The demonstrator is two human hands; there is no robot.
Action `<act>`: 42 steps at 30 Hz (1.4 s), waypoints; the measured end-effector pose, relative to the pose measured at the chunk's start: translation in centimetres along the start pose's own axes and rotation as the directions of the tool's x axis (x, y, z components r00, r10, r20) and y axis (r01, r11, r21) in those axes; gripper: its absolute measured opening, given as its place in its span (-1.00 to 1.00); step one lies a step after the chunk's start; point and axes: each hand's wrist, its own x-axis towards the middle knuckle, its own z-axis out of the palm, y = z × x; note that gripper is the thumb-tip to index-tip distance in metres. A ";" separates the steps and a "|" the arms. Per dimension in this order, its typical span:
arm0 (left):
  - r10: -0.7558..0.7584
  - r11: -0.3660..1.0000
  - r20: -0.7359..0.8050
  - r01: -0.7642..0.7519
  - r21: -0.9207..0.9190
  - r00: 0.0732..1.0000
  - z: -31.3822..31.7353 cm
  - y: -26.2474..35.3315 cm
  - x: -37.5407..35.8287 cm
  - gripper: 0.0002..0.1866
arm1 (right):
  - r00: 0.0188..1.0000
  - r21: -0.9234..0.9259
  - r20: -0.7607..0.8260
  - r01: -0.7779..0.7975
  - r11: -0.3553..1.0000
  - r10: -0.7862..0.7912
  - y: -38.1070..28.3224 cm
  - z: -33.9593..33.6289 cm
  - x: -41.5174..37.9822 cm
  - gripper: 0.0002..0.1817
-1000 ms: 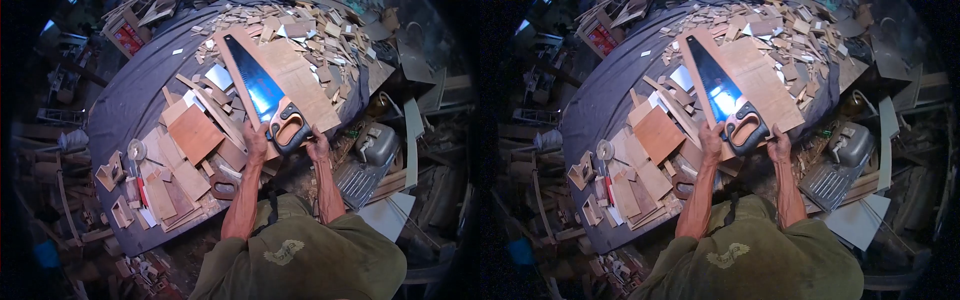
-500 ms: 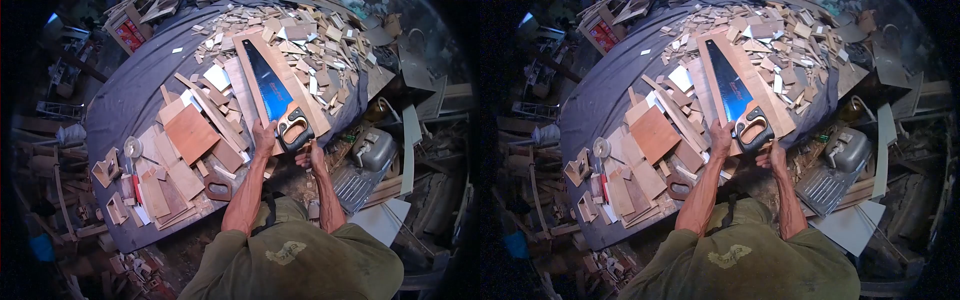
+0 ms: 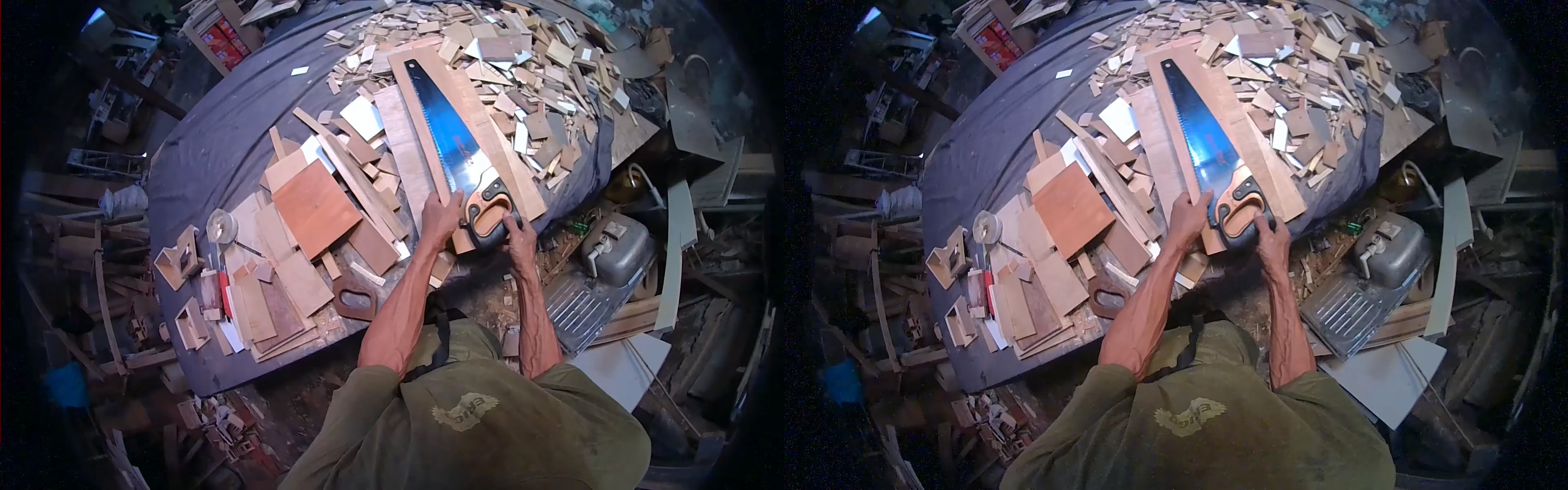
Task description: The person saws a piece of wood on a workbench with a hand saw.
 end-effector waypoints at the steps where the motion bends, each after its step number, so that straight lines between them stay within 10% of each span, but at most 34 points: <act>1: 0.025 0.983 0.031 -0.030 0.180 0.999 -0.3 0.1 0.4 -0.47 | 1.000 -0.027 -0.029 0.012 1.000 -0.013 -0.1 -0.3 0.2 -0.58; 7: 0.095 0.795 0.104 -0.138 0.591 0.990 -3.3 5.3 -0.8 -0.49 | 0.996 -0.134 -0.067 -0.068 0.989 0.059 -1.0 -0.4 -0.6 -0.45; 11: 0.481 0.834 -0.122 -0.410 0.369 0.868 -5.7 1.7 0.0 -0.70 | 0.999 -0.331 -0.040 -0.003 0.944 -0.010 -2.6 0.5 -1.8 -0.41; 21: 0.128 0.991 -0.481 -0.100 0.084 0.868 -18.3 -2.9 -2.8 -0.58 | 0.998 -0.744 -0.027 0.017 0.668 -0.055 -6.0 2.0 -3.3 -0.39; 28: 0.002 0.999 -0.627 -0.030 -0.034 0.779 -25.8 -6.8 -5.1 -0.58 | 0.714 -0.699 0.018 0.510 0.502 -0.700 -7.1 5.4 -5.1 -0.51; 34: 0.088 0.994 -0.655 -0.021 0.110 0.751 -32.2 -9.1 -7.4 -0.72 | 0.686 -0.414 0.328 0.723 0.553 -0.650 -8.2 15.1 -9.9 -0.70; 36: 0.218 0.969 -0.694 -0.070 0.236 0.686 -34.7 -10.3 -8.8 -0.81 | 0.851 -0.316 0.424 0.460 0.830 -0.311 -8.6 18.8 -12.8 -0.67; 42: 0.317 0.919 -0.766 0.016 0.393 0.560 -43.4 -14.7 -13.7 -0.73 | 0.847 -0.422 0.467 0.468 0.777 -0.256 -5.4 27.1 -18.2 -0.62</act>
